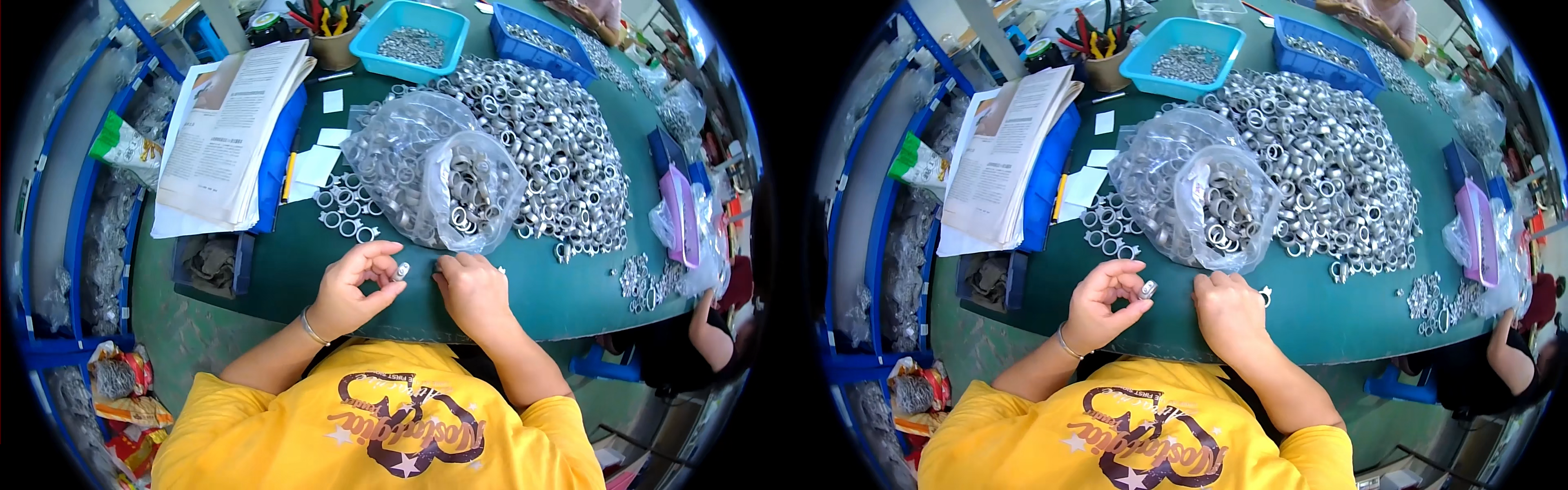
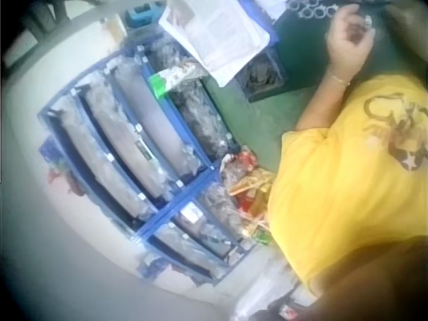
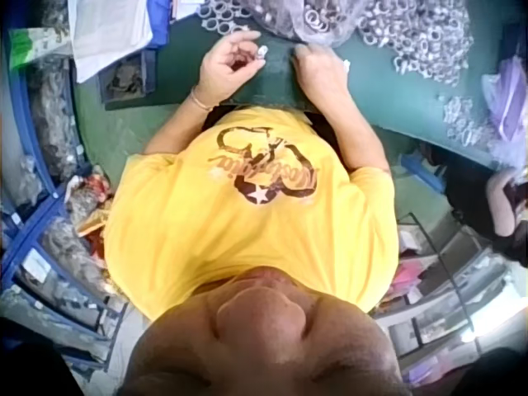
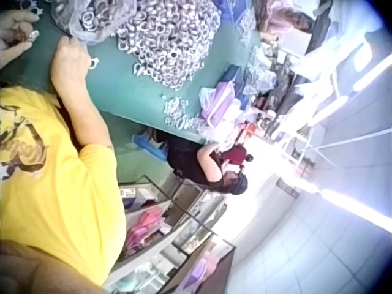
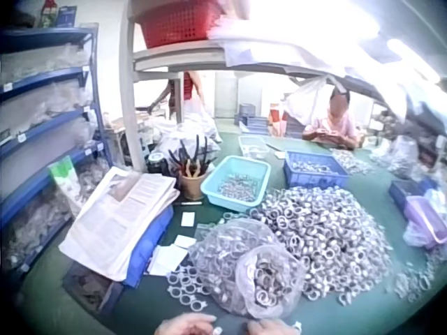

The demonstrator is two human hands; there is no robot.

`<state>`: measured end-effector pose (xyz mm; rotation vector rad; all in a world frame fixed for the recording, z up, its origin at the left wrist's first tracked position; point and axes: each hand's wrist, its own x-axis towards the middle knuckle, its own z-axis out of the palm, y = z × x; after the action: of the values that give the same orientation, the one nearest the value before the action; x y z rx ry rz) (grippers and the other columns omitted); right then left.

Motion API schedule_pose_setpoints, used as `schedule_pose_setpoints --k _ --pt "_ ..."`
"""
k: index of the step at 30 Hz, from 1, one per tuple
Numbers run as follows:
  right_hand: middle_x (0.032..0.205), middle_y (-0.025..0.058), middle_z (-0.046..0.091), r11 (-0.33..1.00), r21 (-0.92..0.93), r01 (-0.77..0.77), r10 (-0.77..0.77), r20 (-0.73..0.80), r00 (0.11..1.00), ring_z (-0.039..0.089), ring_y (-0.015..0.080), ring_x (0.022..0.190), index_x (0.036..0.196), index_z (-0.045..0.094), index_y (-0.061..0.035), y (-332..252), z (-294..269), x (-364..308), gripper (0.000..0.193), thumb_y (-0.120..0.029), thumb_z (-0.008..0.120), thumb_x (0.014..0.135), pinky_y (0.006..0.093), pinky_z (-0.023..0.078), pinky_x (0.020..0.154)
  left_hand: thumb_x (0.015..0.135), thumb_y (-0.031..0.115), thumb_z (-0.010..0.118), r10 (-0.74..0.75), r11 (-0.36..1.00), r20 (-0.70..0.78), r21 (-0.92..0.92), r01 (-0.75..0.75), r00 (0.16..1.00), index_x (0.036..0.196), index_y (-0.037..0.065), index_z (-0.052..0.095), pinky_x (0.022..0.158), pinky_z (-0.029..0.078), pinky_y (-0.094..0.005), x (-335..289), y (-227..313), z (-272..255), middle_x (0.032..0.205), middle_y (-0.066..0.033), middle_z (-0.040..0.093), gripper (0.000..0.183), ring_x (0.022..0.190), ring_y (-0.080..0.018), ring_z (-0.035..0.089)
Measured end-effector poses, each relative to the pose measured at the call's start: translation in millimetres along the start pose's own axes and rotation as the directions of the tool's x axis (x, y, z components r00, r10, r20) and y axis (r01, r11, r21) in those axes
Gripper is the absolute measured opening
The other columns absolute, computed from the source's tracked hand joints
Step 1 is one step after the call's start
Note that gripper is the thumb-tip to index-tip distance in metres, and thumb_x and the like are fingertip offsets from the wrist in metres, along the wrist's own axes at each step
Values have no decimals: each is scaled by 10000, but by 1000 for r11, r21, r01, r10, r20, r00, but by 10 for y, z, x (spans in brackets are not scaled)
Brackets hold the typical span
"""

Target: The person picks up metal rings from a pile, rotates them by hand, and puts them into a clear plastic bag. The person then pulls out a small paper slip from the bag and puts it back before continuing to pick up and place more metal rings into the bag.

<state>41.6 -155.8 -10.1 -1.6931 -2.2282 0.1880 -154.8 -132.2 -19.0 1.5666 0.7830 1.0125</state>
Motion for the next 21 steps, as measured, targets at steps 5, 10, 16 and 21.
schedule_pose_setpoints --k 5,10,16,21 --pt "697 93 579 941 328 -79 54 85 995 577 285 684 765 548 -45 -63 -171 -42 107 -93 634 722 358 459 577 731 -93 635 -5 1000 -15 -23 4 1000 1145 -7 457 689 471 -204 -42 17 -21 857 -56 582 459 767 -81 562" --pt "713 41 587 698 659 -280 158 239 958 509 118 610 790 570 -28 -68 -133 -245 120 -36 675 732 235 417 559 729 -81 649 41 999 10 -12 -41 999 1131 -12 467 681 485 -216 -40 -16 2 850 -62 594 447 755 -89 573" --pt "722 -36 558 290 835 -467 249 405 880 444 28 630 804 592 -26 -71 80 -455 127 -113 681 782 183 376 558 707 -57 667 88 995 -27 41 -87 996 1085 1 535 654 506 -228 -21 8 34 829 -75 626 405 708 -110 603" --pt "805 5 609 41 904 -426 240 405 882 512 41 699 877 590 -6 -91 119 -489 94 -64 629 814 183 423 621 744 -61 641 19 1000 22 5 -20 1000 1096 -13 509 655 478 -203 -63 -40 41 857 -59 579 379 748 -79 562"
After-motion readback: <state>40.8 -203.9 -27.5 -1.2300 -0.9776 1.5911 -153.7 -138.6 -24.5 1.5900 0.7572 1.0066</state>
